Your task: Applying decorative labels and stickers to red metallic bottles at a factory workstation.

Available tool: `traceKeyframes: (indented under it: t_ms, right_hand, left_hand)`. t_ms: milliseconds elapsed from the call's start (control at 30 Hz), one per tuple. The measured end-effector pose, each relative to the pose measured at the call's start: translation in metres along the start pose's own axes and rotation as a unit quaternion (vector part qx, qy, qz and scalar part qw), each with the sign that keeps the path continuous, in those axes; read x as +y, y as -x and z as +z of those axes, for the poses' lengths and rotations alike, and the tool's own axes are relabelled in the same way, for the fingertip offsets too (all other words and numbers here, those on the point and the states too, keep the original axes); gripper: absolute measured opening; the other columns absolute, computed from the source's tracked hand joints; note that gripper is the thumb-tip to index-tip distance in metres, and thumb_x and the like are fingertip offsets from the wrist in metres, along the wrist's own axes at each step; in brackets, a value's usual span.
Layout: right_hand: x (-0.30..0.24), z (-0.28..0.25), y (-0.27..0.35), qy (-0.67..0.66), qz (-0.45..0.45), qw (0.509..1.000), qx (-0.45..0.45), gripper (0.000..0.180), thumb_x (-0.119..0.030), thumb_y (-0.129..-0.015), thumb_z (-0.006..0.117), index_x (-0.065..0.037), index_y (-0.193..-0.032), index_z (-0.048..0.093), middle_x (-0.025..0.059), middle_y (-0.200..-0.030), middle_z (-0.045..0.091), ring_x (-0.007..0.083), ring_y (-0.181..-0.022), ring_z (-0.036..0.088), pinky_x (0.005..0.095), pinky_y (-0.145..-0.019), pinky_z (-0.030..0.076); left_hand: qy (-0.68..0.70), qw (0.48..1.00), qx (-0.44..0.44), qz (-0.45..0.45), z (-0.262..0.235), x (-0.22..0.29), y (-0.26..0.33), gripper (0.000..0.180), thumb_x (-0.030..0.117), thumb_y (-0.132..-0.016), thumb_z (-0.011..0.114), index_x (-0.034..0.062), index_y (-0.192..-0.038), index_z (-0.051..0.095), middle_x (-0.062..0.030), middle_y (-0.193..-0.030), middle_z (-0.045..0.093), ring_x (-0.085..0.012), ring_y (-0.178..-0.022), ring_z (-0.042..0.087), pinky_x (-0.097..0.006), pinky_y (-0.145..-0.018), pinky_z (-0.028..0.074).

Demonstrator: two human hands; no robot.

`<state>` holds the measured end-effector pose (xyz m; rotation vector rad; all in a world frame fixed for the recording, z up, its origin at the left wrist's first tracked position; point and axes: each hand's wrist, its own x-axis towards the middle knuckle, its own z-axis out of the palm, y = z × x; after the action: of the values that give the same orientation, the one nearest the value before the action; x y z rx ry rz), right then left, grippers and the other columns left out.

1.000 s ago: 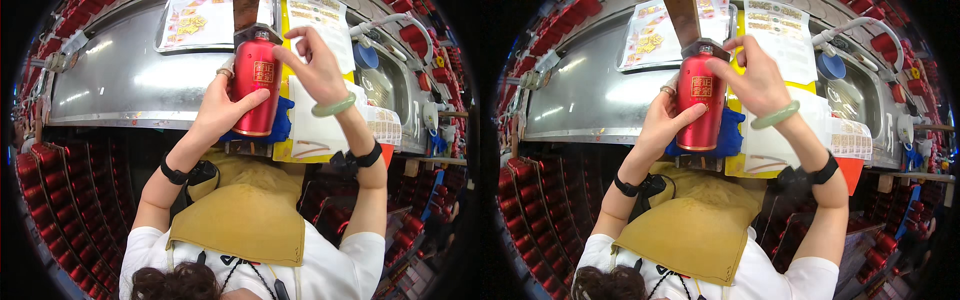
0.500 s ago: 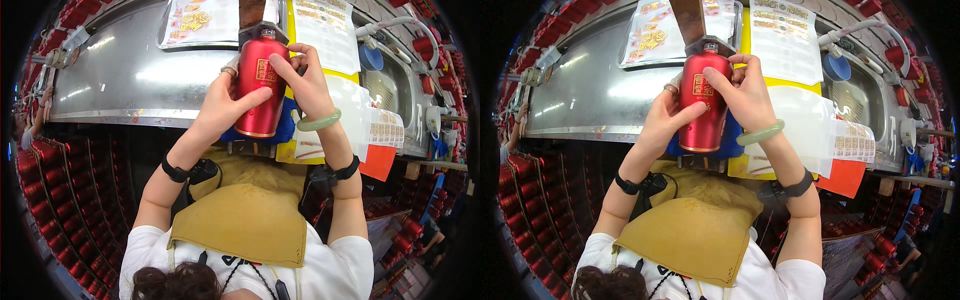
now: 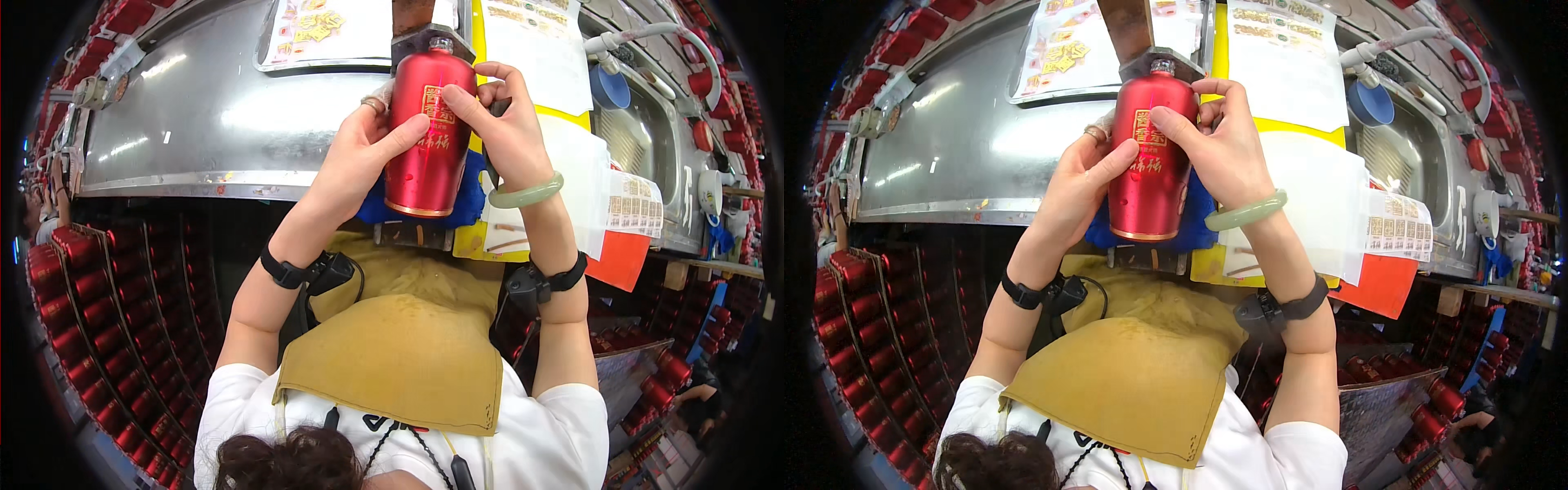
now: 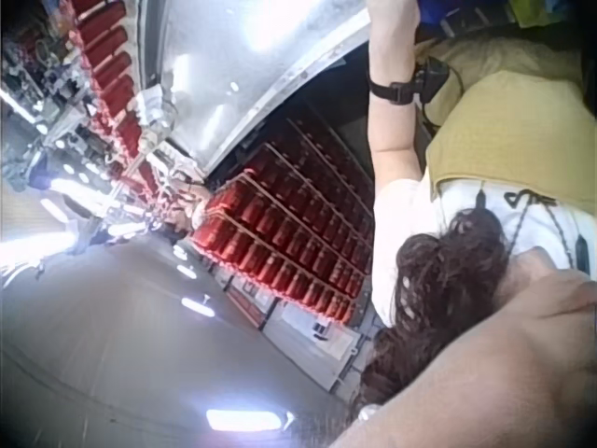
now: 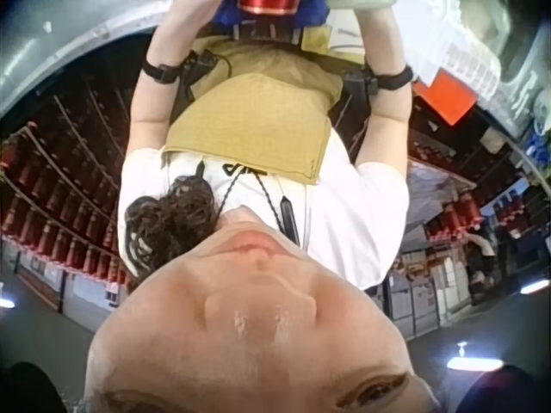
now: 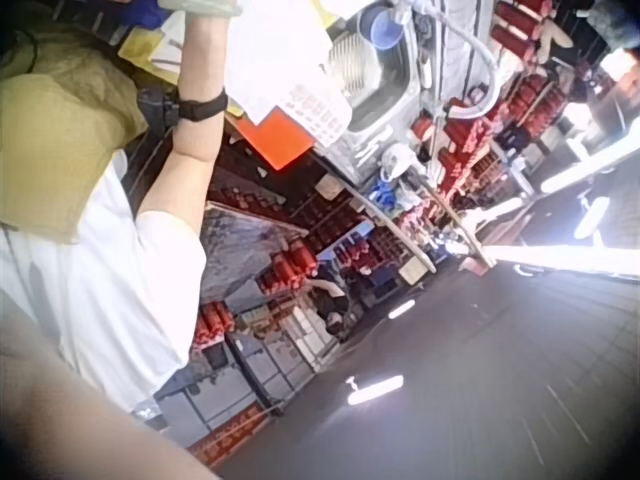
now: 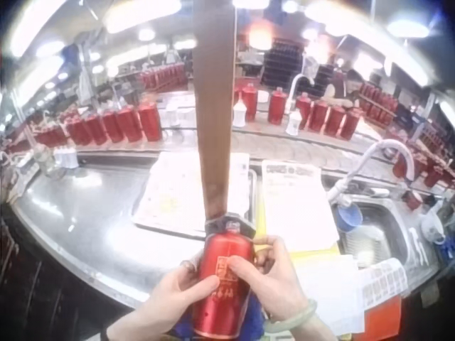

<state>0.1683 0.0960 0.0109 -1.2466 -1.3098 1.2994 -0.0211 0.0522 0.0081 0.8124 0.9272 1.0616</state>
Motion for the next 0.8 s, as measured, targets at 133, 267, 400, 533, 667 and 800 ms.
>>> traceKeyframes:
  t_ms: [133,267,400,533,667,800]
  right_hand:
    - [-0.003,0.001,0.001,-0.002,-0.003,1.0,0.001,0.065,-0.029,-0.084,0.087,0.004,-0.126,0.049,-0.002,-0.084,0.049,0.006,-0.074,0.048,0.0209,-0.064,0.044]
    - [-0.001,0.0,0.0,0.003,-0.001,1.0,0.0,0.066,-0.03,-0.083,0.087,0.003,-0.126,0.049,-0.0019,-0.084,0.049,0.0059,-0.075,0.048,0.0213,-0.064,0.044]
    - [0.0,0.001,0.0,0.004,-0.001,1.0,0.004,0.065,-0.03,-0.084,0.087,0.003,-0.126,0.049,-0.0021,-0.084,0.048,0.0054,-0.075,0.048,0.0213,-0.064,0.043]
    - [-0.003,-0.006,0.001,-0.031,0.02,0.999,-0.005,0.061,-0.033,-0.09,0.081,0.003,-0.129,0.05,-0.0014,-0.091,0.052,0.0058,-0.078,0.05,0.0209,-0.067,0.043]
    - [-0.01,-0.03,0.018,-0.102,0.011,0.994,0.033,0.039,-0.021,-0.101,0.064,0.004,-0.13,0.054,0.0038,-0.107,0.06,0.0096,-0.092,0.056,0.0254,-0.083,0.047]
    - [-0.03,-0.031,0.048,-0.047,-0.048,0.997,0.043,0.026,-0.005,-0.099,0.064,0.004,-0.123,0.061,0.0053,-0.107,0.064,0.0111,-0.096,0.059,0.0261,-0.086,0.049]
  left_hand:
    - [0.004,1.0,0.0,-0.004,0.0,0.0,0.0,0.057,0.024,-0.097,0.074,-0.0046,-0.138,0.048,-0.012,-0.127,0.063,-0.0144,-0.114,0.063,-0.031,-0.1,0.052]
    - [0.008,1.0,-0.003,-0.003,-0.002,-0.003,-0.001,0.058,0.024,-0.097,0.074,-0.0046,-0.139,0.047,-0.0112,-0.127,0.063,-0.0148,-0.114,0.063,-0.032,-0.101,0.051]
    - [-0.013,1.0,-0.001,0.007,0.0,-0.003,0.0,0.057,0.024,-0.097,0.073,-0.0039,-0.14,0.047,-0.0113,-0.129,0.062,-0.0152,-0.116,0.062,-0.032,-0.102,0.051]
    - [0.026,1.0,-0.011,-0.004,-0.002,-0.003,-0.001,0.057,0.023,-0.099,0.071,-0.0037,-0.143,0.045,-0.0125,-0.13,0.061,-0.0155,-0.118,0.062,-0.032,-0.103,0.051]
    - [0.039,0.999,-0.008,0.011,0.004,-0.001,0.002,0.06,0.021,-0.101,0.068,-0.0049,-0.147,0.04,-0.0132,-0.133,0.06,-0.016,-0.121,0.06,-0.033,-0.105,0.05]
    - [0.038,0.999,-0.003,0.014,-0.001,-0.003,0.001,0.064,0.019,-0.1,0.069,-0.0057,-0.15,0.036,-0.0135,-0.138,0.057,-0.0177,-0.126,0.058,-0.034,-0.108,0.047]
